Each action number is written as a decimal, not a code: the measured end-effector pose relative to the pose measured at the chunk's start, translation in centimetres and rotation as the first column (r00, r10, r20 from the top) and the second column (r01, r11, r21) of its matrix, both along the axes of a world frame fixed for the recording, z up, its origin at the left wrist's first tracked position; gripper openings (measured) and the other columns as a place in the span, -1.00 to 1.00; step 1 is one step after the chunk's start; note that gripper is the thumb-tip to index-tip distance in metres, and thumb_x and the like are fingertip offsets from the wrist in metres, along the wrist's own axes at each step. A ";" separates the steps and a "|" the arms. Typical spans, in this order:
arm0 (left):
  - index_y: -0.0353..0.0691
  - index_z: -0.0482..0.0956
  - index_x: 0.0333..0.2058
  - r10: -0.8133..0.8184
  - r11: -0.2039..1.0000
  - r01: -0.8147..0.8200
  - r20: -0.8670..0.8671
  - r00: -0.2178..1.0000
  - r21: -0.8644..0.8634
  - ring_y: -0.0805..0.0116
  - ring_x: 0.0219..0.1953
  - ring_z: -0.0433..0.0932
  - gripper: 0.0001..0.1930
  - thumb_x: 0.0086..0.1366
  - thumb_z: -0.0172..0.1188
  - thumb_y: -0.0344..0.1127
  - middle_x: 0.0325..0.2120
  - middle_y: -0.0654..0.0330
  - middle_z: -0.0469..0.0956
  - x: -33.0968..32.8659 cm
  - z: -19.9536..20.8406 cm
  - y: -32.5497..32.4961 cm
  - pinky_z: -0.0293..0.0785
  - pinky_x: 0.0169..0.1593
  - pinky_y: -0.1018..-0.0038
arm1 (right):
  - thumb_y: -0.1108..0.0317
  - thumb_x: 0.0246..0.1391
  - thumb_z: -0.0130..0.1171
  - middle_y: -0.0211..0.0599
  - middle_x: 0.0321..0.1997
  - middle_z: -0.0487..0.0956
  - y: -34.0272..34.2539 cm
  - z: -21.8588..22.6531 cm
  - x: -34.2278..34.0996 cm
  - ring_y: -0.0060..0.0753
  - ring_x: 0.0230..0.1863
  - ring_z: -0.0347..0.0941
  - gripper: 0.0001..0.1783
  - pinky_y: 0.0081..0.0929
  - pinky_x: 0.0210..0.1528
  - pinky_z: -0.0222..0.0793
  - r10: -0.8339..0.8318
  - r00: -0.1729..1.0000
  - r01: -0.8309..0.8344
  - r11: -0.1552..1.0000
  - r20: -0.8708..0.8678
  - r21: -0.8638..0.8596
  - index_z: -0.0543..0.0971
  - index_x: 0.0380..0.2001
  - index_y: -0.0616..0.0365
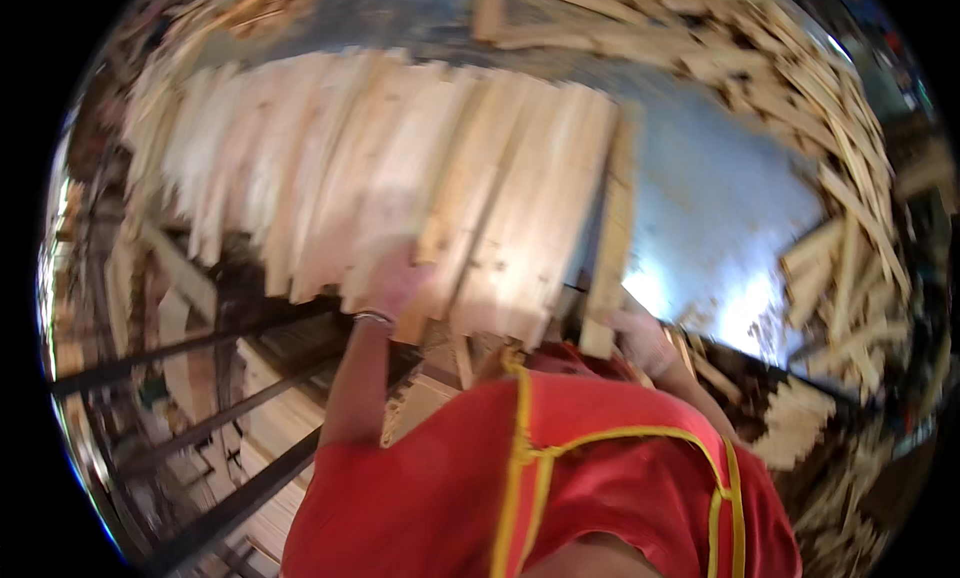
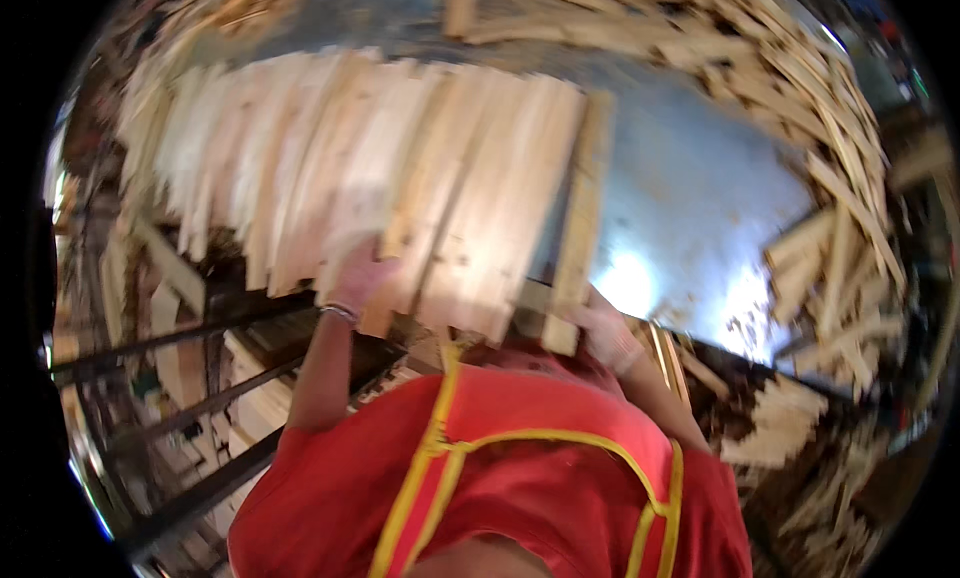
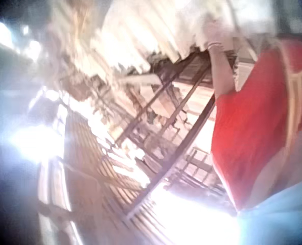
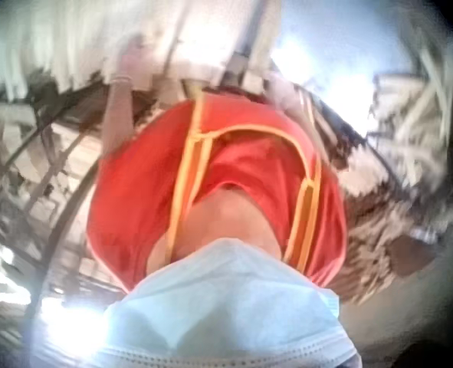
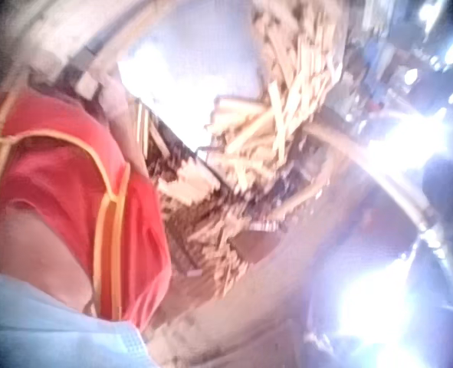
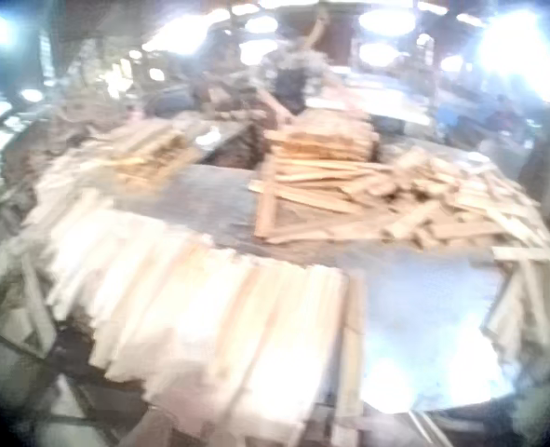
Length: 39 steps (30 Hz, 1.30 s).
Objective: The person repeatedly picks up thin wooden planks from a disorganized pile on a metal table and places them into a neat, vertical stack. The task involves sorting and organizing the wood pieces by hand in a repetitive cycle.
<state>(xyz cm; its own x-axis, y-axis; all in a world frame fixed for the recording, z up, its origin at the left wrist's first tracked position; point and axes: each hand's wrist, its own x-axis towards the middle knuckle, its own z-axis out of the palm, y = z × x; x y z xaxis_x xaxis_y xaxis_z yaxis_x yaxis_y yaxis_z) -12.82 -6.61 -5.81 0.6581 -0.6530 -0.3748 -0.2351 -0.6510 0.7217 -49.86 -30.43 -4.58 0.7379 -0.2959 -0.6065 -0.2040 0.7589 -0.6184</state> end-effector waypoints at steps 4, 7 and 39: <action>-0.24 0.59 -0.31 -0.073 0.997 0.066 0.354 0.933 0.031 0.01 -0.30 0.58 -0.68 0.19 0.37 -0.10 -0.39 -0.03 0.59 1.6 2.7 0.3 0.54 -0.11 0.07 | 0.46 0.07 0.34 -0.14 0.06 0.63 1.4 1.0 1.3 -0.11 0.05 0.63 -0.28 -0.17 0.14 0.62 -0.089 0.996 0.089 0.993 0.001 0.079 0.41 0.33 0.26; -0.22 0.61 -0.28 0.108 0.985 -0.140 0.280 0.954 0.097 0.05 -0.28 0.59 -0.72 0.20 0.34 -0.12 -0.37 -0.02 0.59 4.6 6.2 1.1 0.57 -0.09 0.14 | 0.51 0.06 0.30 -0.12 0.09 0.65 2.1 0.5 1.9 -0.09 0.06 0.64 -0.28 -0.16 0.17 0.62 -0.155 0.987 0.153 0.987 -0.032 -0.046 0.42 0.34 0.27; -0.25 0.27 0.49 -0.421 0.790 0.613 0.714 0.559 -0.014 -0.18 0.50 0.26 0.00 0.08 0.50 -0.13 0.43 -0.15 0.34 -13.9 -2.4 -15.2 0.14 0.54 -0.04 | -0.10 0.28 0.34 -0.08 0.38 0.54 -40.7 16.3 -16.6 -0.22 0.21 0.55 0.00 -0.34 0.24 0.47 -0.719 0.638 0.518 0.137 0.275 -0.844 0.22 0.56 0.27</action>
